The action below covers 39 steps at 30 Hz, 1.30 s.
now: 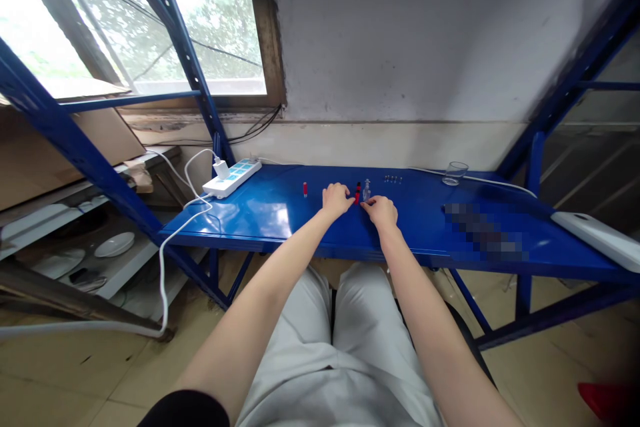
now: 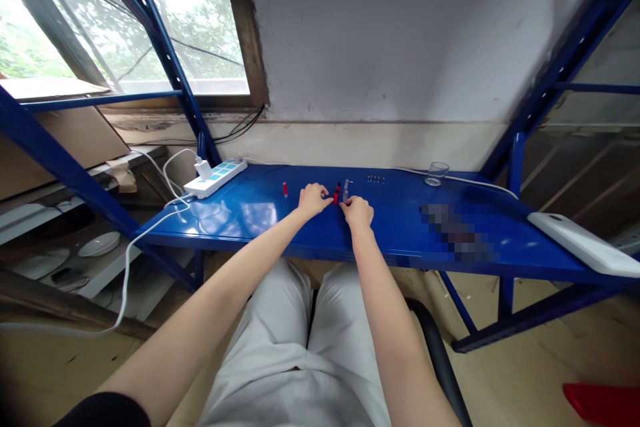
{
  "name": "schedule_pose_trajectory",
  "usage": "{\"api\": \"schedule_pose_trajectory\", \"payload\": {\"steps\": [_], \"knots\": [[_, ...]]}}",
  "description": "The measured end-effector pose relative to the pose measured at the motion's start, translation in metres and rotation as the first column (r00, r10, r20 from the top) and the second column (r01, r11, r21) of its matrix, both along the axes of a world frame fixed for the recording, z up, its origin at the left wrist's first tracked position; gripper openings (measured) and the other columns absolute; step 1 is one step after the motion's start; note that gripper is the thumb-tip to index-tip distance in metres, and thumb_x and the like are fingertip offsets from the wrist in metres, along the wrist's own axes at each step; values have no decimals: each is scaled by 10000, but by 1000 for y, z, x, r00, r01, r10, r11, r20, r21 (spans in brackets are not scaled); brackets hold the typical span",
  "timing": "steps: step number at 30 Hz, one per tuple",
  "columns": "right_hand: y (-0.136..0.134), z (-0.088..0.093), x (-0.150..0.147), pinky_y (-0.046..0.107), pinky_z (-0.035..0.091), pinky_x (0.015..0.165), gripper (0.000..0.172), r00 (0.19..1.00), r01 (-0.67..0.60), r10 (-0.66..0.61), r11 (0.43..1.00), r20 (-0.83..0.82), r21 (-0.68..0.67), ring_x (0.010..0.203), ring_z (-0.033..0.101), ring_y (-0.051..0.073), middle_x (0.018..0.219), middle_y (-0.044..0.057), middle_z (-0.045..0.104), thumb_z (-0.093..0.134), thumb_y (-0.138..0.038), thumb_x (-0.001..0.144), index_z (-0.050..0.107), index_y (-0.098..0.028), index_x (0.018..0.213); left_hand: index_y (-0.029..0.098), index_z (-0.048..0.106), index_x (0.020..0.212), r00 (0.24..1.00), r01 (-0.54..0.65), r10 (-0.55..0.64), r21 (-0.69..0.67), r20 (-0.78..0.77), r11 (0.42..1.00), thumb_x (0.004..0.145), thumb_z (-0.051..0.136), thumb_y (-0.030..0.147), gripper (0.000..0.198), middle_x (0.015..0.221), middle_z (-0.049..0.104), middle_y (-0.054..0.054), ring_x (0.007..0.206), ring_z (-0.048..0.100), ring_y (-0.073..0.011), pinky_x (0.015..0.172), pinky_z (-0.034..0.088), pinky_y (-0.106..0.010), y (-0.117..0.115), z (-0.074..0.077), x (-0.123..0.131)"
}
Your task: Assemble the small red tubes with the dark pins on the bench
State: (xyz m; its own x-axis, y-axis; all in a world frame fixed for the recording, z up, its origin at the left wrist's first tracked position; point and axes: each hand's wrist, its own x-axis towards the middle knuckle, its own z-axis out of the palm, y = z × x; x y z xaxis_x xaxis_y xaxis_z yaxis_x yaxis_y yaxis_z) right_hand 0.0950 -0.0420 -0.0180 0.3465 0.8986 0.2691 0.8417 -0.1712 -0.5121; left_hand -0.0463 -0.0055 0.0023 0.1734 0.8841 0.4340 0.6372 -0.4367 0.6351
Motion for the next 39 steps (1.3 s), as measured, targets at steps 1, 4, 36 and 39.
{"api": "schedule_pose_trajectory", "payload": {"steps": [1,4,36,39], "knots": [[0,0,0,303,429,603,206,1000,-3,3,1000,-2,0,742,620,224,752,81,669,612,-413,705,674,-220,736,179,597,655,1000,-2,2,50,-13,999,637,699,222,112,774,579,-79,929,484,-267,887,316,-393,1,7,-6],[-2,0,0,303,423,604,254,1000,-16,17,1000,-14,19,738,615,225,752,83,663,615,-445,694,656,-207,775,161,606,800,990,-30,53,181,-128,983,744,593,221,82,921,573,-119,985,469,-274,906,296,-404,7,30,-28],[-27,14,-22,231,320,514,337,955,-246,293,722,36,647,478,407,104,499,-10,437,380,-408,861,484,-191,626,142,581,814,947,-9,65,-177,316,984,881,384,281,251,607,577,-41,523,492,-116,522,346,-224,-2,-10,-57],[-28,13,-29,229,319,527,355,928,-359,344,716,146,599,500,417,106,512,-4,440,371,-405,866,492,-191,610,134,566,875,754,199,19,-257,657,946,881,385,266,225,567,522,6,385,360,-58,410,250,-196,-5,-11,-53]]}}
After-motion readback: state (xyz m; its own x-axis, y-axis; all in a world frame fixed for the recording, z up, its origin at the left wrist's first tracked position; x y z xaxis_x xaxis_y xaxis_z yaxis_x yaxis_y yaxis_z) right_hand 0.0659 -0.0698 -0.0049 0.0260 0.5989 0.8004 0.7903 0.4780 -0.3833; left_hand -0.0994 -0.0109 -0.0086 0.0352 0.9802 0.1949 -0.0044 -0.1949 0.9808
